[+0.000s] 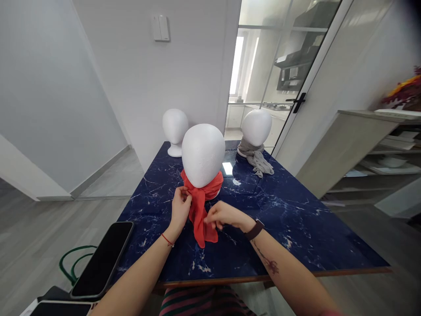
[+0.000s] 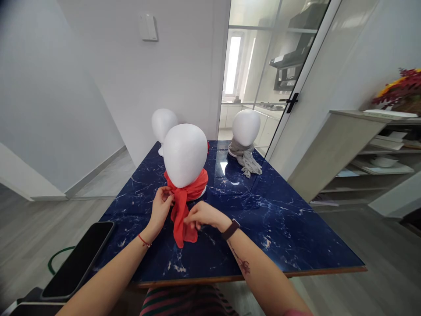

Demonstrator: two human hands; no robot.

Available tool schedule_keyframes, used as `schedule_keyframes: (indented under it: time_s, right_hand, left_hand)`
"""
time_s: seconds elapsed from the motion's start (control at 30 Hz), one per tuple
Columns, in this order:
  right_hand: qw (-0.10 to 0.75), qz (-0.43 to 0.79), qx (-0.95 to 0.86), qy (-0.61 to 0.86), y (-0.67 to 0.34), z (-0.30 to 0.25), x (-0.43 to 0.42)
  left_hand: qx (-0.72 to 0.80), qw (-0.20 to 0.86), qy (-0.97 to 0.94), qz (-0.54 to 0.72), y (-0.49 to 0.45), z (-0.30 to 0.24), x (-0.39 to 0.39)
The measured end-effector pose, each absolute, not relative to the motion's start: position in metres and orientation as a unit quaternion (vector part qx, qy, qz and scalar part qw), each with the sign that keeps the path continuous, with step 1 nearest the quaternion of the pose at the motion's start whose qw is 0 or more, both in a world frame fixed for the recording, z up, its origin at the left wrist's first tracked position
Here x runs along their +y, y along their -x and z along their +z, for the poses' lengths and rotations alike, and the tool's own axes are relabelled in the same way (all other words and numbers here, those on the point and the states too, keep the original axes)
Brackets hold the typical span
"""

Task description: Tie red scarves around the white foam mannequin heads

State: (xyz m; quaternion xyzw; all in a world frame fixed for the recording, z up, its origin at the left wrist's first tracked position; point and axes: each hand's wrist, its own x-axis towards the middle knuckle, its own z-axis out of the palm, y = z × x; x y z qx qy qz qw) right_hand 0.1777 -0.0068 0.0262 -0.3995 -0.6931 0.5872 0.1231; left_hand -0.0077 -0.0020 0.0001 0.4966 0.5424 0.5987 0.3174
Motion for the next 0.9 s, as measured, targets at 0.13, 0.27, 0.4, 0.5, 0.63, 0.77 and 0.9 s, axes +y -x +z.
schedule_keyframes:
  time_s: [0.13, 0.27, 0.4, 0.5, 0.63, 0.77, 0.9]
  right_hand:
    - [0.248, 0.289, -0.691, 0.614, -0.195, 0.022, 0.009]
    - [0.34, 0.157, -0.704, 0.603, -0.2, 0.009, 0.018]
    - [0.413, 0.201, -0.74, 0.491, -0.188, -0.008, 0.02]
    - [0.426, 0.222, -0.74, 0.472, -0.178, -0.017, 0.022]
    - [0.432, 0.214, -0.734, 0.478, -0.174, -0.022, 0.028]
    - [0.436, 0.213, -0.732, 0.478, -0.174, -0.023, 0.035]
    - [0.447, 0.231, -0.722, 0.476, -0.173, -0.022, 0.038]
  left_hand:
    - [0.583, 0.283, -0.449, 0.615, 0.015, -0.006, 0.005]
    - [0.528, 0.311, -0.52, 0.595, 0.017, -0.002, 0.012]
    - [0.475, 0.251, -0.621, 0.57, 0.016, 0.003, 0.016]
    - [0.485, 0.204, -0.65, 0.548, 0.018, 0.006, 0.016]
    - [0.509, 0.194, -0.648, 0.532, 0.02, 0.007, 0.014]
    - [0.528, 0.194, -0.623, 0.544, 0.019, 0.006, 0.018]
    - [0.538, 0.231, -0.584, 0.562, 0.021, 0.003, 0.027]
